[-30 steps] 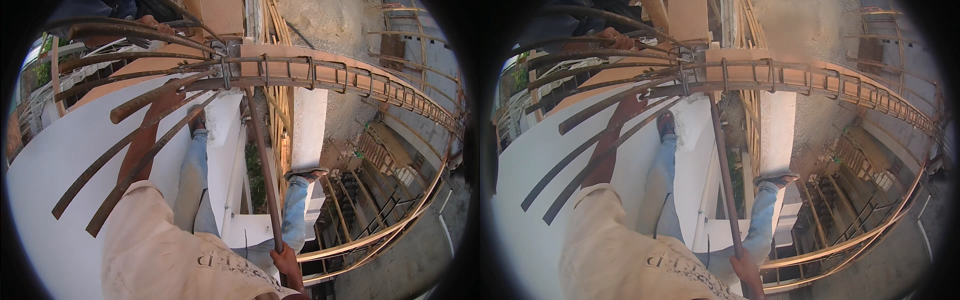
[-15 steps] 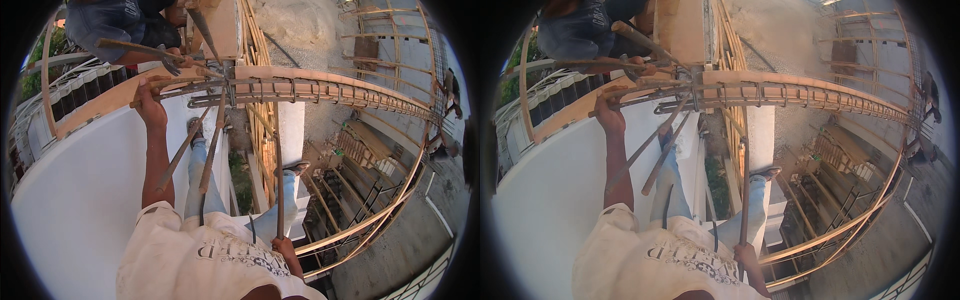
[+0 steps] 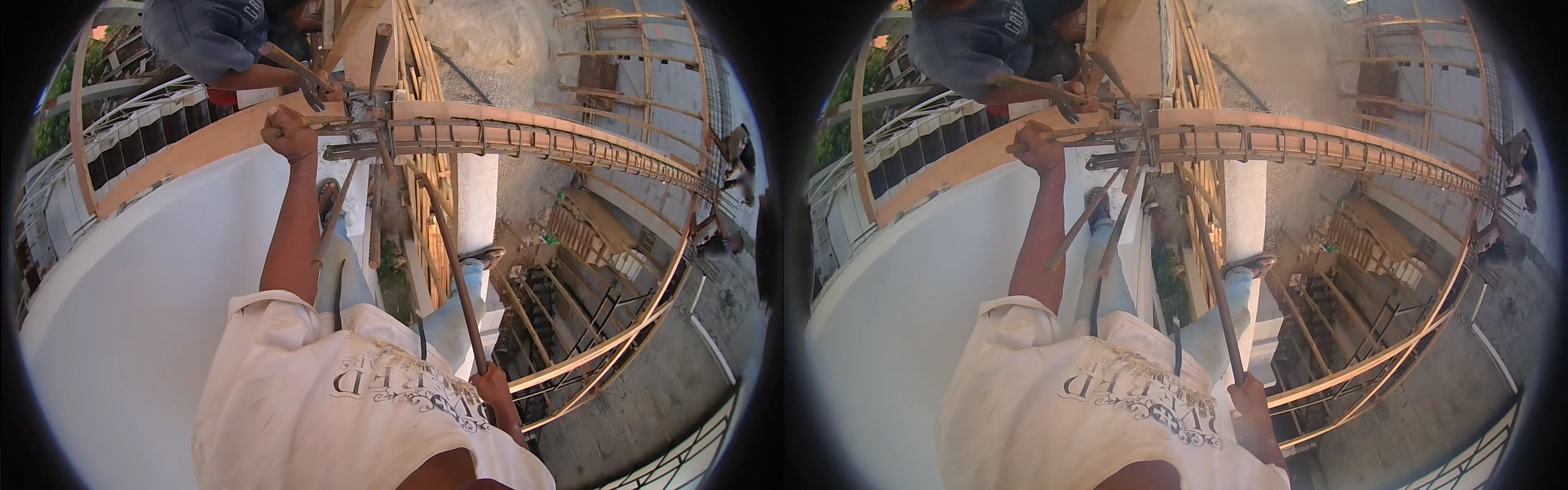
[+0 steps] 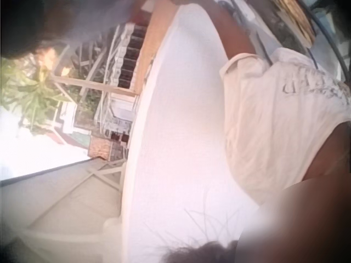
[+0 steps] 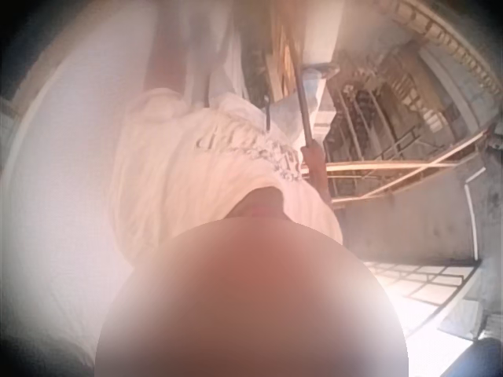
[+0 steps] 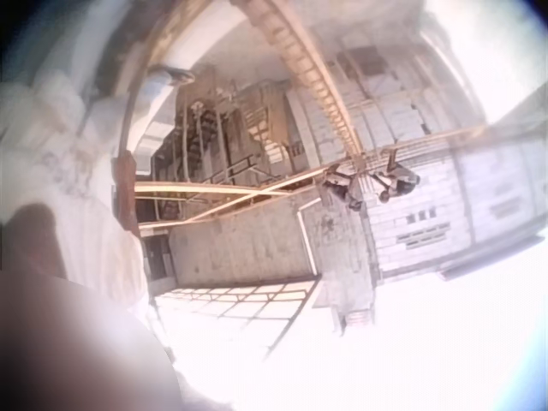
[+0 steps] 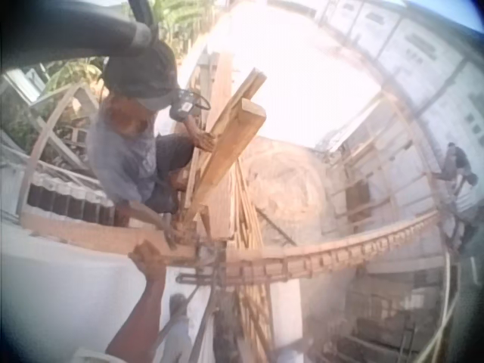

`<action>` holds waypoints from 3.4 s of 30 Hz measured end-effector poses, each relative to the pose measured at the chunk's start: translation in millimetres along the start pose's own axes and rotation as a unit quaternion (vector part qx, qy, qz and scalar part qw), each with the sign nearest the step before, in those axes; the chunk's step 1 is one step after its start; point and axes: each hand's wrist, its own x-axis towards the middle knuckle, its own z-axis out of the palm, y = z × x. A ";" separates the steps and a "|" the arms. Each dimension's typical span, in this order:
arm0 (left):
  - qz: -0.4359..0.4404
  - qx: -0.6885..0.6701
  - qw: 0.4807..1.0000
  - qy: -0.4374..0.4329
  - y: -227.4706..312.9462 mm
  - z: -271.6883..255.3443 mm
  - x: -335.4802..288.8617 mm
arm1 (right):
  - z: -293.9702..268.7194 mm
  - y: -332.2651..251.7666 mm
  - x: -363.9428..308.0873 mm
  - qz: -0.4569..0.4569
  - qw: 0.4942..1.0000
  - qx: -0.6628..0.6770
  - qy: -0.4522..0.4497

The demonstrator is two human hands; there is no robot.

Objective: The person uses a hammer to bend and secure metal rebar rods into a curved framework on a construction site. They repeatedly strike the rods to shape them and fit them into the structure.

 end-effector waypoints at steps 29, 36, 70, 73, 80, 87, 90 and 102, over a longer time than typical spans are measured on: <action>-0.782 0.078 0.580 -0.215 -146.9 -50.4 -352.2 | 65.6 5.9 84.3 -0.050 0.967 0.143 -0.206; -0.669 0.174 0.684 -0.232 -235.1 -1.6 -385.1 | 84.1 -8.1 184.2 -0.058 0.896 0.341 -0.279; -0.742 -0.063 0.662 -0.086 -218.8 38.3 -392.6 | 37.8 60.3 252.1 -0.097 0.994 -0.043 0.010; -0.745 -0.186 0.632 -0.105 -225.5 29.2 -394.5 | 42.3 58.8 236.0 -0.081 0.987 -0.107 0.088; -0.716 -0.119 0.680 -0.104 -259.9 42.9 -379.5 | 51.5 37.2 321.6 -0.109 0.993 -0.026 -0.026; -0.745 -0.346 0.558 -0.118 -292.5 9.0 -360.4 | 93.5 10.0 262.0 -0.147 0.988 -0.015 0.039; -0.762 -0.344 0.533 -0.129 -318.4 -9.7 -332.8 | 150.2 -16.7 257.4 -0.075 0.987 0.099 -0.098; -0.591 0.112 0.777 -0.187 -369.4 -14.6 -363.0 | 303.0 13.7 450.4 -0.048 0.986 0.159 -0.032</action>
